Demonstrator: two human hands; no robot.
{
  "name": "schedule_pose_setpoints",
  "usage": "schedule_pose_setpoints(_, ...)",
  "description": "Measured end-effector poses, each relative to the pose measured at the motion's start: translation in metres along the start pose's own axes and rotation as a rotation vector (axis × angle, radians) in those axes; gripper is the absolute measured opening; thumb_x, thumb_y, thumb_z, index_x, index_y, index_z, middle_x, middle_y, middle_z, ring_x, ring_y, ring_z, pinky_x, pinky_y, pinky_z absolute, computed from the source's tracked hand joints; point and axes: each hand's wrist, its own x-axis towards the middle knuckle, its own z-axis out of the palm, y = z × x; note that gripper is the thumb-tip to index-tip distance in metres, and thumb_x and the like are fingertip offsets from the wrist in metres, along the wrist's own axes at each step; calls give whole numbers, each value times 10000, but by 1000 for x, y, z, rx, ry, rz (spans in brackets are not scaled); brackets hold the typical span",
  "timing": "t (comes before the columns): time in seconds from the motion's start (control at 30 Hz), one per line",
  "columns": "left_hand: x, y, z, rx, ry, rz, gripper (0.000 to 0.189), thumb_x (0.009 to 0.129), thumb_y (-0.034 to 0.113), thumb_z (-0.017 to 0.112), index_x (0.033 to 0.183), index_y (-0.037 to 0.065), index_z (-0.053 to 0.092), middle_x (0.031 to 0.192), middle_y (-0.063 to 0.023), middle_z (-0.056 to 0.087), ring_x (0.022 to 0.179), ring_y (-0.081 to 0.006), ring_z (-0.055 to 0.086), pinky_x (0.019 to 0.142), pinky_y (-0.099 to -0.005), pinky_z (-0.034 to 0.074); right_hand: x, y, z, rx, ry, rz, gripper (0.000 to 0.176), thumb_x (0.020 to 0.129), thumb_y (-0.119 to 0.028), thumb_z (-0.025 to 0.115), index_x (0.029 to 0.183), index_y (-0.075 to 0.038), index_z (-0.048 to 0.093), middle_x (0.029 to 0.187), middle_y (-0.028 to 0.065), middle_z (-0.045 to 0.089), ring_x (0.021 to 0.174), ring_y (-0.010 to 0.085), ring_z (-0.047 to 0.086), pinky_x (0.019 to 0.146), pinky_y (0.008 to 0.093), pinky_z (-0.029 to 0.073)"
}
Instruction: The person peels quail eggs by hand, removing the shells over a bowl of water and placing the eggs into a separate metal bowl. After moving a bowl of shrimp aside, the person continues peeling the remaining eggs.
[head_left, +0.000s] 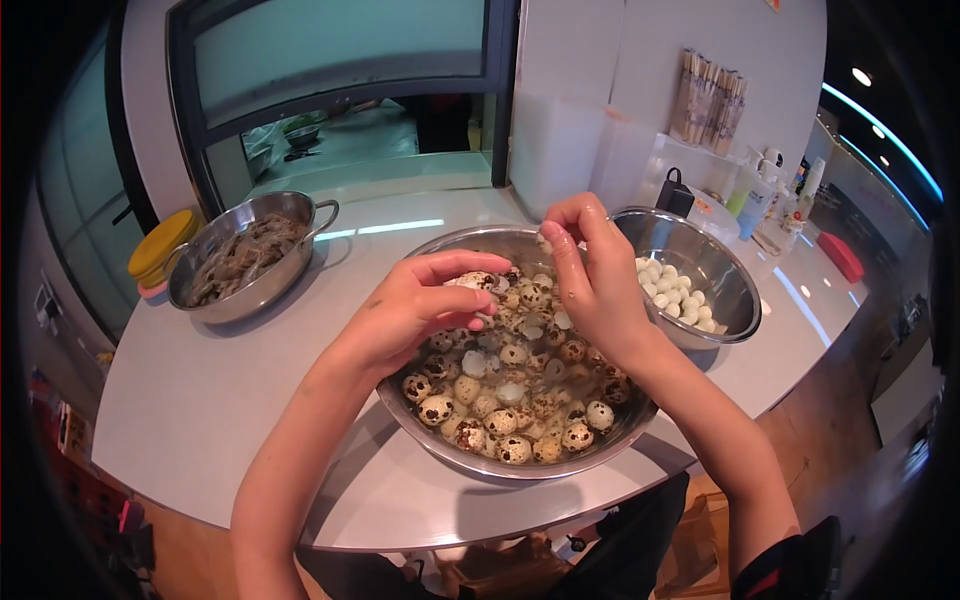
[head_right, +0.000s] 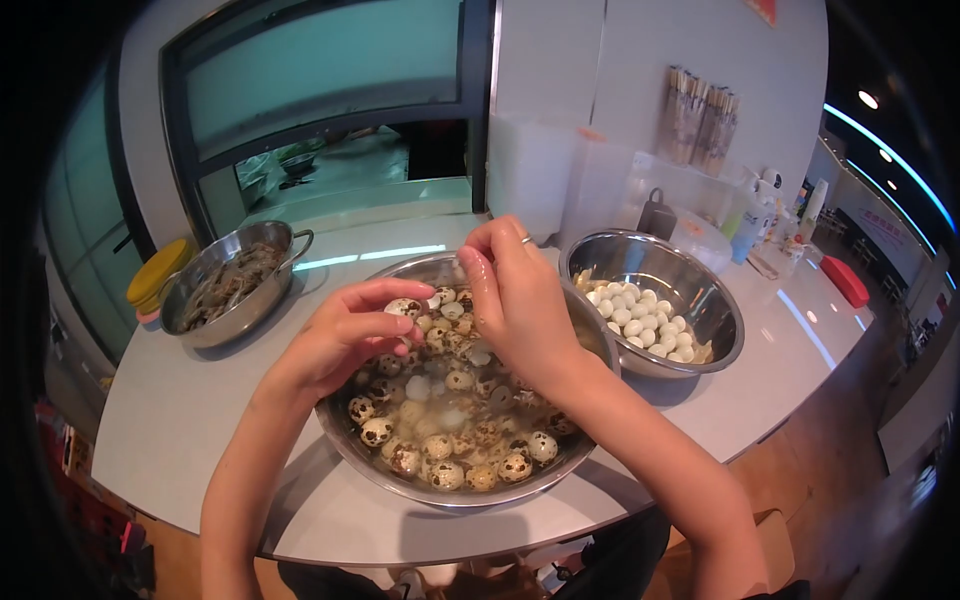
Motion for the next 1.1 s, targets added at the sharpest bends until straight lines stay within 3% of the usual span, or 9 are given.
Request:
schedule_pose_setpoints(0.03, 0, 0, -1, 32, 13, 5, 403, 765, 62, 585, 1157, 4, 511, 965, -75, 550, 823, -136, 563, 733, -247, 459, 1, 3, -1, 6, 27, 36, 70, 819, -5, 502, 870, 12, 457, 803, 146, 509, 676, 288, 529, 599, 340, 423)
schedule_pose_setpoints(0.17, 1, 0, 1, -36, -4, -7, 379, 797, 69, 570, 1161, -14, 503, 945, -80, 584, 849, -119, 570, 809, -236, 464, 0, 0, 0, 5, 12, -54, 107, 767, 27, 511, 868, -3, 491, 864, 131, 513, 734, 277, 522, 638, 335, 428)
schedule_pose_setpoints(0.23, 2, -2, 0, -174, -29, 5, 398, 810, 69, 556, 1186, -33, 474, 1023, -101, 571, 913, -139, 573, 840, -238, 459, -2, 1, 2, 16, -122, -184, 137, 720, 25, 528, 848, -22, 532, 908, 107, 514, 805, 264, 511, 704, 352, 418)
schedule_pose_setpoints(0.4, 1, -5, 1, -69, -57, 31, 411, 818, 62, 546, 1199, -55, 448, 1079, -109, 559, 992, -161, 559, 843, -243, 457, -3, -3, 6, 7, -169, -238, 116, 719, -29, 558, 835, -33, 558, 898, 89, 521, 832, 265, 500, 759, 373, 392)
schedule_pose_setpoints(0.8, 0, -2, 4, 42, -4, 85, 439, 770, 61, 622, 1167, -60, 478, 1033, -117, 597, 915, -147, 592, 842, -256, 453, -3, -3, 4, -19, -292, -179, 109, 729, -4, 526, 827, -8, 480, 868, 132, 492, 870, 309, 481, 762, 391, 369)
schedule_pose_setpoints(1.0, 1, -3, 1, 36, 4, 65, 372, 798, 110, 611, 1140, -8, 524, 983, -86, 600, 889, -137, 587, 804, -240, 459, -3, -3, -1, -76, -180, 55, 97, 723, -6, 526, 819, -5, 511, 729, 149, 567, 722, 328, 544, 696, 407, 393)
schedule_pose_setpoints(1.07, -1, -1, -4, 26, 0, 67, 367, 805, 124, 606, 1146, 13, 527, 972, -78, 599, 888, -134, 584, 796, -232, 459, -6, 6, 2, -118, -305, 116, 95, 733, -20, 528, 827, -6, 527, 674, 155, 583, 664, 341, 561, 687, 423, 410)
schedule_pose_setpoints(1.1, -4, -3, -7, 38, 59, 66, 370, 808, 132, 605, 1152, 24, 525, 983, -75, 598, 903, -137, 580, 797, -226, 457, -6, 8, 2, -155, -300, 53, 102, 747, -42, 537, 845, -14, 536, 745, 163, 595, 751, 331, 573, 748, 435, 413)
